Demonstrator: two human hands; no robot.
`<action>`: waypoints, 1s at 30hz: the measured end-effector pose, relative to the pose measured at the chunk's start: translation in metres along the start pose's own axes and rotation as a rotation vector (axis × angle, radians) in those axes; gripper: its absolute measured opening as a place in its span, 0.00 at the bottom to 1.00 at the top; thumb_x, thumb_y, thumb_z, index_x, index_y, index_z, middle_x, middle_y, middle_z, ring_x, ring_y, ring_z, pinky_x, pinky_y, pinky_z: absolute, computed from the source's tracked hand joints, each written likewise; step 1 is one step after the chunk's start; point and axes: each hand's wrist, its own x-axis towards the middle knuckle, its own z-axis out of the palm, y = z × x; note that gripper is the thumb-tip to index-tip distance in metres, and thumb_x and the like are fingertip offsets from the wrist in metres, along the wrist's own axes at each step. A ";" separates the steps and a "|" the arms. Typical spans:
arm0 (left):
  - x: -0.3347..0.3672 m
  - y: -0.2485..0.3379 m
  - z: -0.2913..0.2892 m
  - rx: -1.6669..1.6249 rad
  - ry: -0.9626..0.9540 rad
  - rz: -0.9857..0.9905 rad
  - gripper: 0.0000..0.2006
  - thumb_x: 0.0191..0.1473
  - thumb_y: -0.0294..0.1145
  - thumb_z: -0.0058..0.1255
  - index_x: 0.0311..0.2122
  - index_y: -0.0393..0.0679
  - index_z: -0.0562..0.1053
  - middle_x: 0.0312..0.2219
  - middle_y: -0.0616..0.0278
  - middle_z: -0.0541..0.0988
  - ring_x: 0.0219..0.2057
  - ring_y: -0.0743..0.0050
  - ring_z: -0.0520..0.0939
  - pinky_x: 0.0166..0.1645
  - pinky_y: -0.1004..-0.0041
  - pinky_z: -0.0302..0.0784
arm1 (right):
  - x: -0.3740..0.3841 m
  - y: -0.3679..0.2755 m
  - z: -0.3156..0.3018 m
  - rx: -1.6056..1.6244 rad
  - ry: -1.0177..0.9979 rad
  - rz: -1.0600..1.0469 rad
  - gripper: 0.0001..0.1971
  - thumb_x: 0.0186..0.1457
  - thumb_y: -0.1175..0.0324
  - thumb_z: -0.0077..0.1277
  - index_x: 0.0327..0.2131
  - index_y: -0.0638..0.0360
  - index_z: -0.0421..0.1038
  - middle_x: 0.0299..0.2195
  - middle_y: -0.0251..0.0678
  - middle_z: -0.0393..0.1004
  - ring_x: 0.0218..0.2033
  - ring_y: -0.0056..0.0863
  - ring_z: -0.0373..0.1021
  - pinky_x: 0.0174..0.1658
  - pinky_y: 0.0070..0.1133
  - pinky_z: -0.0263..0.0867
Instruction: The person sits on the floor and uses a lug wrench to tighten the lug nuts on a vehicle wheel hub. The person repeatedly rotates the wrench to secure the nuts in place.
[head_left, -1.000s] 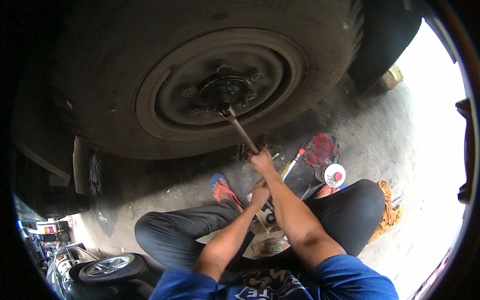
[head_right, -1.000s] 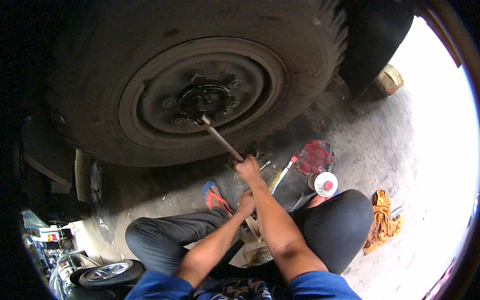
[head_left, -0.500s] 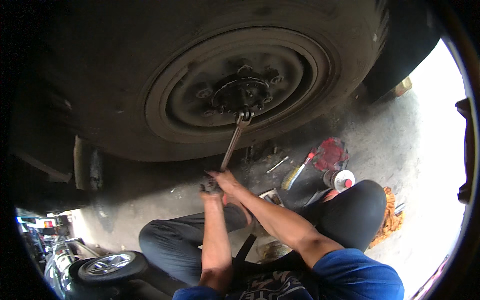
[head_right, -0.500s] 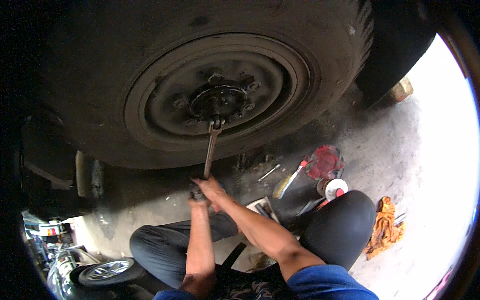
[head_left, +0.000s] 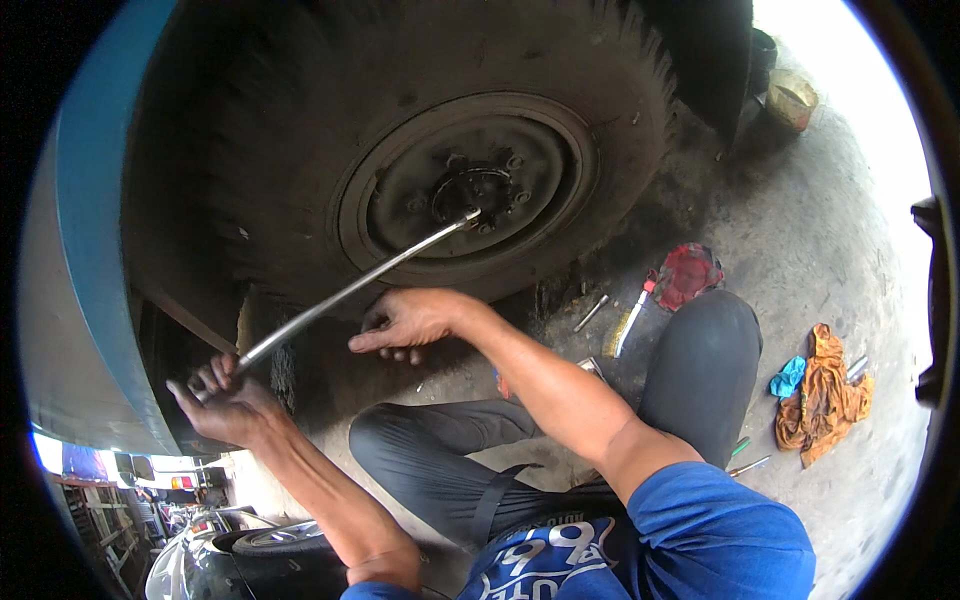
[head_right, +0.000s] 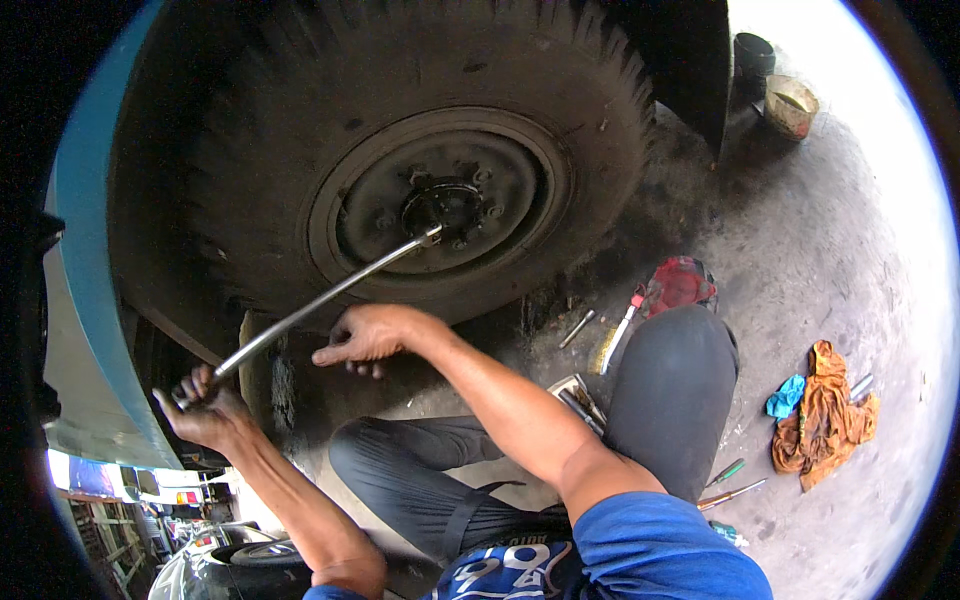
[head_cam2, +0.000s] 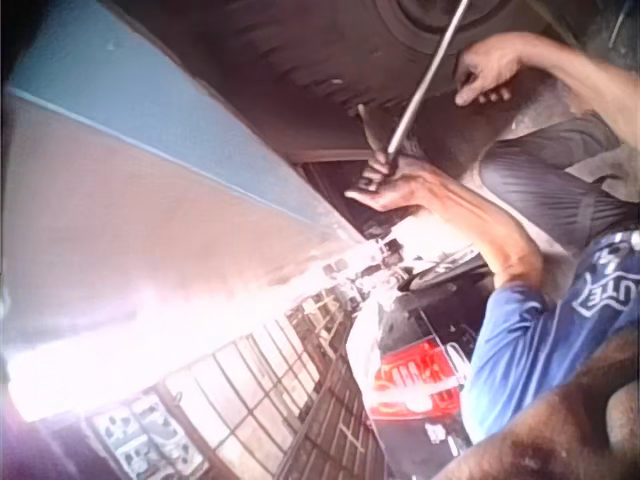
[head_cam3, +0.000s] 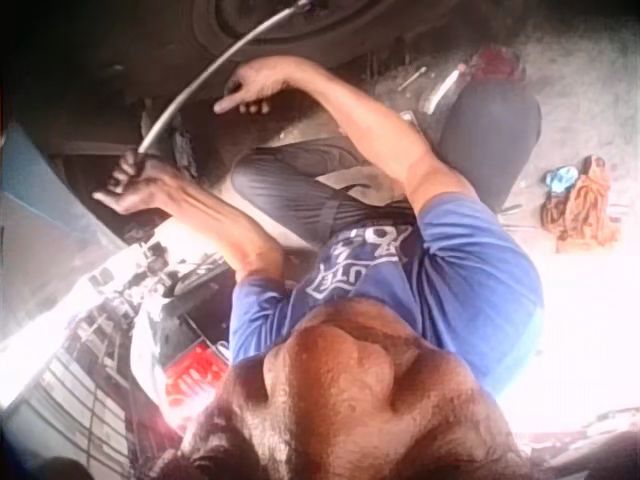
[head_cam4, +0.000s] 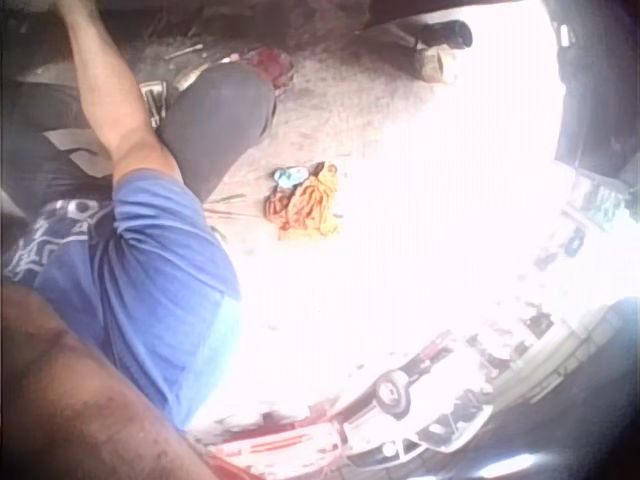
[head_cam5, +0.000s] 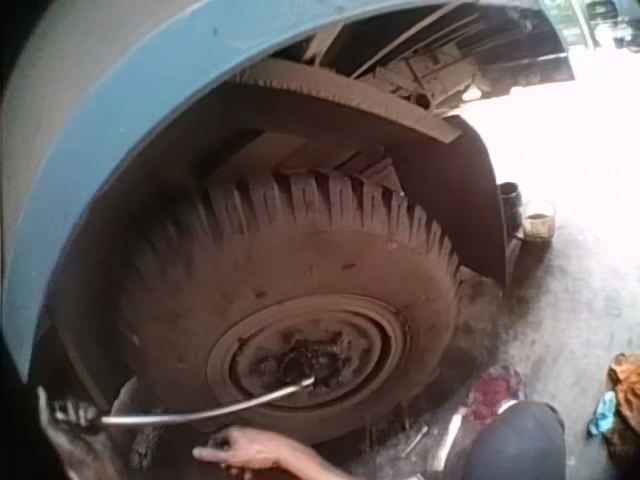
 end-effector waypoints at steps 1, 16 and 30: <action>-0.001 0.006 0.018 0.004 -0.127 0.032 0.20 0.65 0.42 0.46 0.25 0.48 0.54 0.18 0.66 0.58 0.19 0.73 0.57 0.29 0.69 0.60 | -0.016 -0.014 -0.012 -0.098 -0.007 -0.001 0.31 0.55 0.40 0.55 0.39 0.66 0.77 0.26 0.36 0.76 0.25 0.23 0.74 0.26 0.22 0.74; 0.024 0.033 0.011 -0.379 -0.614 -0.152 0.25 0.65 0.56 0.38 0.30 0.42 0.68 0.18 0.66 0.60 0.19 0.79 0.59 0.27 0.76 0.60 | -0.007 -0.129 0.085 -0.863 0.519 -0.800 0.25 0.46 0.71 0.60 0.51 0.60 0.70 0.46 0.45 0.69 0.45 0.45 0.67 0.52 0.36 0.65; 0.021 0.048 0.075 -0.149 -0.778 -0.048 0.23 0.64 0.51 0.41 0.35 0.37 0.72 0.20 0.67 0.63 0.21 0.80 0.60 0.26 0.79 0.57 | 0.012 -0.147 0.037 -0.799 0.559 -0.824 0.12 0.51 0.63 0.61 0.36 0.58 0.73 0.27 0.48 0.77 0.31 0.52 0.74 0.36 0.38 0.71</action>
